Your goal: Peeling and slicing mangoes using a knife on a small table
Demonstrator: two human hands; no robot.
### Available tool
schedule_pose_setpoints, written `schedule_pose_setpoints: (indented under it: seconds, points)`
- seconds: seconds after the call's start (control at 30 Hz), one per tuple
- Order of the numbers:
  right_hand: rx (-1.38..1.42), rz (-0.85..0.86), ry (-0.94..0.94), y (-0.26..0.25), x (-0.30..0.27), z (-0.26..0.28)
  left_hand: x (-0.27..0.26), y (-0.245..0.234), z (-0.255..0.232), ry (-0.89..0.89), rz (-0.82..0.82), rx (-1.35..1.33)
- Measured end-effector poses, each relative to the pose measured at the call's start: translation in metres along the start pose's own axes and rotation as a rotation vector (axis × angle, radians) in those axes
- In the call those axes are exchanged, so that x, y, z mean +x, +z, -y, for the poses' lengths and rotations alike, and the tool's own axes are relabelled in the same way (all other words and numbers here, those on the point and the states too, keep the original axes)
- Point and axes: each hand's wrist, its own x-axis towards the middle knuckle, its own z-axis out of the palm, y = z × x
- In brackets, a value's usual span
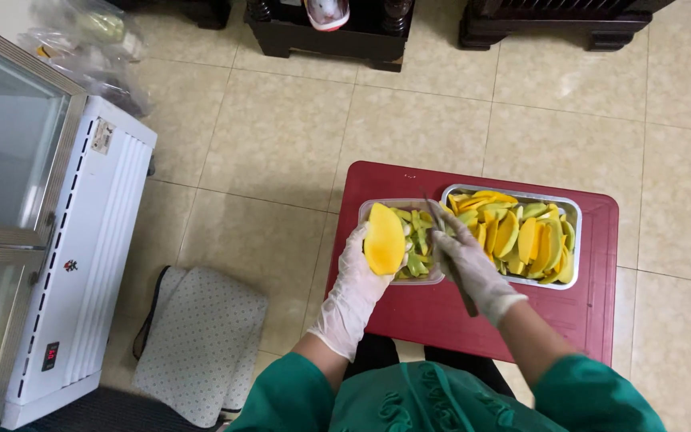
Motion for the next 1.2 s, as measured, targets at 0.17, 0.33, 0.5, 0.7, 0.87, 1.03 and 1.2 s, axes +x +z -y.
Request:
schedule_pose_setpoints:
  seconds: [0.17, 0.33, 0.5, 0.7, 0.87, 1.03, 1.2]
  points:
    - [0.093, 0.183, -0.263, -0.031, -0.028, -0.011, -0.024, 0.052, -0.01, 0.038, 0.168, -0.007]
    - [-0.022, 0.128, -0.321, -0.034, -0.05, -0.015, -0.039, 0.086, -0.009, -0.052, 0.174, -0.068]
    - [-0.212, 0.091, -0.387, -0.033, -0.056, 0.001, -0.054, 0.115, 0.0, -0.055, 0.031, -0.004]
    - [-0.414, 0.059, -0.444, -0.039, -0.067, 0.007, -0.078, 0.133, 0.009, 0.121, -0.064, 0.078]
    - [-0.574, 0.044, -0.481, -0.032, -0.069, 0.026, -0.093, 0.146, 0.003, 0.075, -0.016, 0.037]
    - [-0.733, 0.023, -0.514, -0.036, -0.066, 0.038, -0.099, 0.16, -0.004, 0.021, 0.053, -0.018]
    - [-0.629, -0.041, -0.516, -0.038, -0.053, 0.048, -0.088, 0.159, -0.009, -0.049, 0.102, 0.029]
